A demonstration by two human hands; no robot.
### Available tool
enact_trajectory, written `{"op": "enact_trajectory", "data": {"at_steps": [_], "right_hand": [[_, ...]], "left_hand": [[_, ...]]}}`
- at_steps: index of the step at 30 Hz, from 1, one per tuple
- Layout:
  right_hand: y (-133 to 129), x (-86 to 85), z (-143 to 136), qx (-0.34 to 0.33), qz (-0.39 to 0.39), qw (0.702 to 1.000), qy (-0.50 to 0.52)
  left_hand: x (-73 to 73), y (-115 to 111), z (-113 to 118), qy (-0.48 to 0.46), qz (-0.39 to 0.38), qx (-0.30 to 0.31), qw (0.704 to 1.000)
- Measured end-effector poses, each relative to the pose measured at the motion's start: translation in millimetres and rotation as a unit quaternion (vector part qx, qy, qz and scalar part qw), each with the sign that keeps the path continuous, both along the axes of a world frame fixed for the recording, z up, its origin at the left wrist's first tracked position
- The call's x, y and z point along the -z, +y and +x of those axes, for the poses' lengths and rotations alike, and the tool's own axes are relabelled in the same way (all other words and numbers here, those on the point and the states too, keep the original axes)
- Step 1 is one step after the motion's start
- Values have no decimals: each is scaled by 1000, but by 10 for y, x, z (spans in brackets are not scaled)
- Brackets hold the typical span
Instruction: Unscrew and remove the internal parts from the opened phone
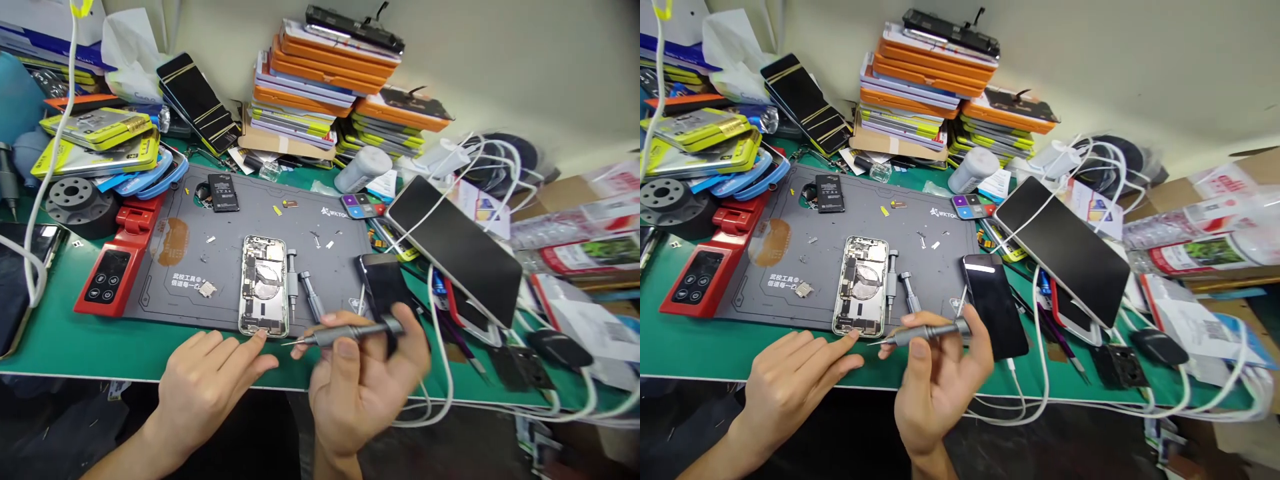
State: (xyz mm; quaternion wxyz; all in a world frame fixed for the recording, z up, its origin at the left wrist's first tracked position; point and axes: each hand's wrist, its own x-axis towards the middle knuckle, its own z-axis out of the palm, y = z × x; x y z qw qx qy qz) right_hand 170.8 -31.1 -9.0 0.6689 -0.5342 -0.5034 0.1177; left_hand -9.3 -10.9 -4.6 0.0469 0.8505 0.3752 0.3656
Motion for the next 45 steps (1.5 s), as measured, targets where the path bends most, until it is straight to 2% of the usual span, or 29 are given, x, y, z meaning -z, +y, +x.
{"op": "enact_trajectory", "data": {"at_steps": [3,6,14,21,24,27,30,33,38,45], "right_hand": [[10,33,127,64,105,978,-166],[47,75,205,52,128,960,-243],[59,68,184,13,105,960,-261],[51,95,194,-14,80,971,-225],[42,101,216,-8,77,967,-241],[45,96,247,-6,110,946,-305],[46,87,266,26,140,936,-320],[34,71,273,69,132,936,-318],[19,46,286,84,147,944,-285],[24,42,282,65,149,946,-280]], "left_hand": [[-11,12,26,2,1,-3,1000],[-16,19,51,1,1,-7,1000],[6,15,51,10,-5,-5,1000],[8,8,54,17,-6,-4,1000],[15,4,52,17,-3,-4,1000],[22,3,49,16,0,-4,1000],[22,-1,49,14,0,-6,1000],[17,-6,57,13,1,-9,1000],[12,-3,71,15,4,-13,1000],[0,-2,83,13,17,-24,999]]}}
